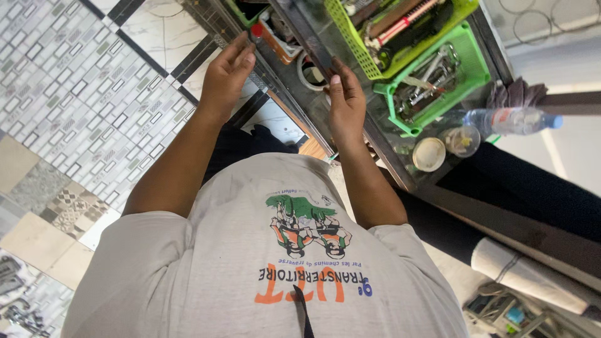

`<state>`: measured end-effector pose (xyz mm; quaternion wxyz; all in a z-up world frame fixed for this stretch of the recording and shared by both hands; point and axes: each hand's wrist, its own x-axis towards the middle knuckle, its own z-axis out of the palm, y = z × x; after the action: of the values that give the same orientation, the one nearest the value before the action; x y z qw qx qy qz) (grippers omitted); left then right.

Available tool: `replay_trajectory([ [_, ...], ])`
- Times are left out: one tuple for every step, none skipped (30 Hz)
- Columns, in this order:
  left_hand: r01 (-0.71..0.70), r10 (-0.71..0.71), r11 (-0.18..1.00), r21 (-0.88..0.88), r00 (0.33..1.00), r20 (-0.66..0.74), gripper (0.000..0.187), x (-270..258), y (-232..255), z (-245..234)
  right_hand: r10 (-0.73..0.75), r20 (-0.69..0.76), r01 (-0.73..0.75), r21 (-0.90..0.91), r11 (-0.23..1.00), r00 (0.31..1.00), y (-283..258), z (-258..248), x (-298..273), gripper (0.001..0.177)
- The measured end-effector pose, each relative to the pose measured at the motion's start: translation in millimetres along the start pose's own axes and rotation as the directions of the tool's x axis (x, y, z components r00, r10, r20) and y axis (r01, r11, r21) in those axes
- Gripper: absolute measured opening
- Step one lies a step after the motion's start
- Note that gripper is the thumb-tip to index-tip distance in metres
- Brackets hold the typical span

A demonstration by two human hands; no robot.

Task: The person holds a metal wrench and picks up a hex key, then places them into green plastic storage bins on a workbench.

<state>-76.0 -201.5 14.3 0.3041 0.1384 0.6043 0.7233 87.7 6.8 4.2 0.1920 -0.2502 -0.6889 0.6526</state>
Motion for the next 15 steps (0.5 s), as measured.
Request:
replay_trajectory([
  [0.053, -0.051, 0.998, 0.037, 0.997, -0.057, 0.061, -5, 3, -17, 0.01, 0.037, -0.011, 0.019, 1.0, 0.999, 3, 15, 5, 0.043],
  [0.048, -0.045, 0.999, 0.023, 0.995, -0.09, 0.061, -12, 6, -33, 0.021, 0.074, -0.024, 0.038, 0.999, 0.997, 7, 32, 10, 0.042],
  [0.102, -0.093, 0.993, 0.054, 0.986, -0.14, 0.06, -18, 9, -50, 0.018, 0.112, -0.022, 0.032, 0.999, 0.994, 12, 50, 15, 0.042],
  [0.159, -0.141, 0.984, 0.08, 0.971, -0.191, 0.06, -23, 10, -69, 0.031, 0.157, -0.044, 0.08, 0.996, 0.987, 17, 67, 18, 0.043],
  [0.151, -0.132, 0.986, 0.067, 0.964, -0.229, 0.06, -28, 10, -90, 0.043, 0.205, -0.07, 0.128, 0.989, 0.978, 22, 87, 21, 0.044],
  [0.113, -0.109, 0.994, 0.003, 0.964, -0.244, 0.06, -33, 6, -111, 0.039, 0.247, -0.071, 0.123, 0.99, 0.968, 27, 106, 24, 0.044],
  [0.074, -0.086, 0.996, -0.056, 0.962, -0.258, 0.061, -38, 1, -133, 0.05, 0.301, -0.082, 0.094, 0.992, 0.952, 32, 126, 26, 0.044],
  [0.063, -0.078, 0.996, -0.061, 0.952, -0.296, 0.061, -43, -5, -156, 0.062, 0.355, -0.091, 0.064, 0.994, 0.933, 36, 147, 29, 0.044],
  [0.08, -0.115, 0.99, -0.113, 0.932, -0.344, 0.062, -49, -12, -180, 0.062, 0.39, -0.091, 0.058, 0.994, 0.919, 40, 171, 31, 0.044],
  [0.093, -0.152, 0.982, -0.166, 0.909, -0.387, 0.063, -55, -18, -202, 0.088, 0.416, -0.099, 0.006, 0.995, 0.905, 44, 196, 32, 0.042],
  [0.083, -0.15, 0.981, -0.174, 0.896, -0.417, 0.063, -61, -25, -222, 0.115, 0.437, -0.105, -0.047, 0.993, 0.892, 47, 217, 33, 0.04],
  [0.118, -0.192, 0.976, -0.184, 0.864, -0.466, 0.06, -67, -30, -240, 0.117, 0.468, -0.104, -0.052, 0.993, 0.876, 48, 236, 34, 0.04],
  [0.153, -0.235, 0.968, -0.198, 0.828, -0.509, 0.058, -74, -33, -259, 0.116, 0.505, -0.086, -0.083, 0.993, 0.855, 47, 256, 34, 0.039],
  [0.142, -0.234, 0.968, -0.208, 0.813, -0.533, 0.058, -78, -34, -277, 0.116, 0.541, -0.065, -0.112, 0.992, 0.833, 46, 276, 35, 0.039],
  [0.091, -0.218, 0.964, -0.25, 0.808, -0.547, 0.058, -84, -36, -290, 0.121, 0.566, -0.065, -0.119, 0.991, 0.816, 45, 294, 37, 0.039],
])
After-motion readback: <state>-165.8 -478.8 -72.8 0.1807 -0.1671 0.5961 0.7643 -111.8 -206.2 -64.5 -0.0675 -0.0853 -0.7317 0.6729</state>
